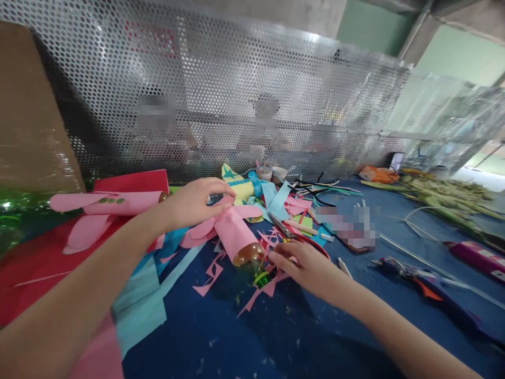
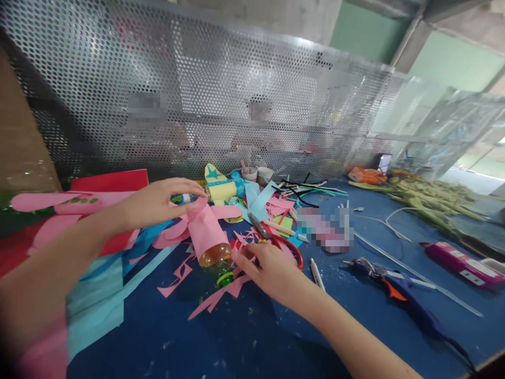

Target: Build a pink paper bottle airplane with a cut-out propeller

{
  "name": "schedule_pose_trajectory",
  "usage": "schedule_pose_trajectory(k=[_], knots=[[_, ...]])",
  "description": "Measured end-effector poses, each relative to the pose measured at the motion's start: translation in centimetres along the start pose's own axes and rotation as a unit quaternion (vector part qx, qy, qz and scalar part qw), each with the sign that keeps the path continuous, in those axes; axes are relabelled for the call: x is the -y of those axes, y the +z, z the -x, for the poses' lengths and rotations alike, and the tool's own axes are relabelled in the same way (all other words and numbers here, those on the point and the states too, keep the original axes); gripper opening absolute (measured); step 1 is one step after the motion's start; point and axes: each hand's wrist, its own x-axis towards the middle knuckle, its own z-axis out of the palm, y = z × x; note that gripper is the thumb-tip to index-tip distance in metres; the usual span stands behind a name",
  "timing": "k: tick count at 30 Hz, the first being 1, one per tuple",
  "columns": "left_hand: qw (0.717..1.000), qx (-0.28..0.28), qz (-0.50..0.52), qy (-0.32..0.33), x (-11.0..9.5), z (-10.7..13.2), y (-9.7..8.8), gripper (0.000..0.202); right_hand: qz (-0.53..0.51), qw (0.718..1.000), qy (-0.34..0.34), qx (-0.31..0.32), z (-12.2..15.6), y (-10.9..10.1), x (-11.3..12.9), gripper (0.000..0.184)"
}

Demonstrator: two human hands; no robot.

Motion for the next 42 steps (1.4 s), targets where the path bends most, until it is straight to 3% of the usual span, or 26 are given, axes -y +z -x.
schedule_pose_trajectory(k=[3, 5, 8, 10, 16, 20, 24, 28, 33, 36, 42], knots=[[0.995, 0.065, -0.033, 0.067, -0.2, 0.2, 0.9, 0.033, 0.027, 1.0, 0.007, -0.003, -0.1, 0.6, 0.4, 0.042], [0.986, 0.111, -0.075, 0.096, -1.0, 0.5, 1.4, 0.044, 0.039, 0.999, 0.012, -0.002, -0.1, 0.7, 0.5, 0.043], [0.974, 0.168, -0.116, 0.098, -2.4, 1.2, 1.8, 0.072, 0.027, 1.0, 0.013, -0.003, -0.1, 0.7, 0.6, 0.044], [0.971, 0.187, -0.117, 0.097, -3.2, 1.6, 2.1, 0.078, 0.014, 1.0, 0.009, -0.004, -0.1, 0.8, 0.7, 0.043], [0.974, 0.175, -0.093, 0.107, -3.3, 1.5, 3.4, 0.071, 0.021, 1.0, 0.009, -0.012, 0.2, 1.1, 1.7, 0.032], [0.977, 0.169, -0.07, 0.109, -3.4, 1.1, 3.3, 0.058, -0.016, 1.0, 0.019, -0.003, 0.5, 0.8, 2.0, 0.018], [0.979, 0.162, -0.077, 0.098, -4.2, 1.1, 2.8, 0.049, -0.026, 0.999, 0.021, -0.014, 0.7, 0.9, 1.6, 0.023], [0.98, 0.152, -0.098, 0.079, -4.2, 1.3, 2.5, 0.049, -0.065, 0.995, -0.013, -0.068, 0.8, 1.1, 0.7, 0.036], [0.98, 0.112, -0.133, 0.097, -3.5, 1.4, 2.2, 0.042, -0.098, 0.979, -0.011, -0.179, 0.6, 1.0, -0.3, 0.03], [0.974, 0.107, -0.178, 0.09, -3.3, 1.4, 2.1, 0.047, -0.13, 0.97, 0.012, -0.204, 0.5, 0.9, -0.7, 0.028], [0.974, 0.084, -0.195, 0.075, -3.6, 1.3, 2.3, 0.045, -0.112, 0.969, -0.02, -0.22, 0.5, 0.9, -0.9, 0.022]])
